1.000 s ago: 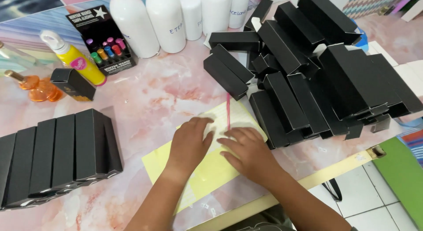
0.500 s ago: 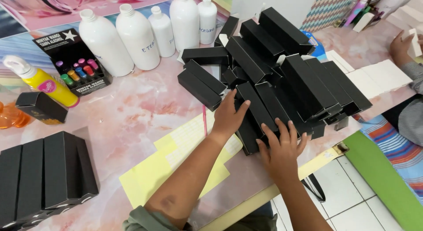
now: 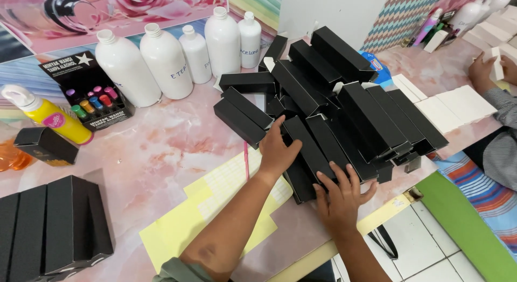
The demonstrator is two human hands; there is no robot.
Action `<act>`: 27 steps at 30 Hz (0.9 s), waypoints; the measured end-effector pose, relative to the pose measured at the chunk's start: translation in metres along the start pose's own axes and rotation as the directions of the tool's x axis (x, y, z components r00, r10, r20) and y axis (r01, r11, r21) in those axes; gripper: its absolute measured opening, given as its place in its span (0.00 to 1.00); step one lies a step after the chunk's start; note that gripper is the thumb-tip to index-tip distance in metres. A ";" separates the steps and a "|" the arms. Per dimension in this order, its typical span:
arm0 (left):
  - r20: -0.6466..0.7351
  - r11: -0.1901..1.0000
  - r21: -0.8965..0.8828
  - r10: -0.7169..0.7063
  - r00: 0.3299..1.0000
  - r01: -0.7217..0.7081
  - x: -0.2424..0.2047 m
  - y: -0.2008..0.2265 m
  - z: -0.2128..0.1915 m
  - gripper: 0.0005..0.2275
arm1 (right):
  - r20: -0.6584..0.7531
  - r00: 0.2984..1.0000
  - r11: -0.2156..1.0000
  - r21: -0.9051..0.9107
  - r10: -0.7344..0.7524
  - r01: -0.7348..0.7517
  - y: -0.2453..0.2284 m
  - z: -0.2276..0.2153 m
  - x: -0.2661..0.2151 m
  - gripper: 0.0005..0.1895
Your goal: The person is assembling black perfume boxes by folding the cardboard into shape and then peeling and applying white labels to each box.
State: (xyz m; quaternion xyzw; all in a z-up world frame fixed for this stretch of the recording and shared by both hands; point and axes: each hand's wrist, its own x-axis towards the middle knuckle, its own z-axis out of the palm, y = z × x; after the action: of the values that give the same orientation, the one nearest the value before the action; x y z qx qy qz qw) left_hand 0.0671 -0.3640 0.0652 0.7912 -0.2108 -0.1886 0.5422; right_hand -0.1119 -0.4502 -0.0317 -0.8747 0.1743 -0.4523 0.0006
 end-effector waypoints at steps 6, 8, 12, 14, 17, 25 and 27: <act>-0.086 0.965 -0.246 0.066 0.994 -0.086 -0.049 -0.005 -0.036 0.28 | -0.057 0.998 0.932 0.361 -0.009 0.029 0.012 -0.004 -0.013 0.12; -0.059 0.974 -0.227 -0.021 0.998 0.007 -0.094 0.003 -0.066 0.27 | -0.088 0.996 0.884 0.462 -0.033 0.070 -0.011 -0.019 0.003 0.08; -0.115 0.934 -0.314 -0.215 0.970 0.170 -0.182 -0.039 -0.103 0.22 | -0.049 0.995 0.666 0.740 -0.084 0.093 -0.072 -0.044 0.041 0.12; -0.189 0.928 -0.337 -0.234 0.954 0.161 -0.209 -0.070 -0.117 0.19 | 0.189 0.975 0.597 0.798 -0.114 -0.085 -0.106 -0.046 0.063 0.11; -0.286 0.930 -0.367 -0.151 0.946 0.037 -0.220 -0.101 -0.138 0.15 | 0.568 0.811 0.528 0.736 -0.142 -0.423 -0.147 -0.026 0.089 0.07; -0.421 0.856 -0.512 -0.179 0.889 -0.070 -0.181 -0.120 -0.179 0.13 | 0.455 0.879 0.189 0.884 -0.141 -0.427 -0.197 0.042 0.089 0.10; -0.417 0.902 -0.432 -0.203 0.886 0.003 -0.174 -0.150 -0.171 0.13 | 0.311 0.929 0.185 0.943 -0.201 -0.276 -0.187 0.068 0.067 0.13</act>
State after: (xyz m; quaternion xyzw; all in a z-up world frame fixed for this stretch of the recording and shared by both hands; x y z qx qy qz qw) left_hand 0.0303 -0.0881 -0.0051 0.6881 0.0100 -0.0692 0.7223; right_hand 0.0343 -0.3053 0.0107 -0.7328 -0.1364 -0.2854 0.6025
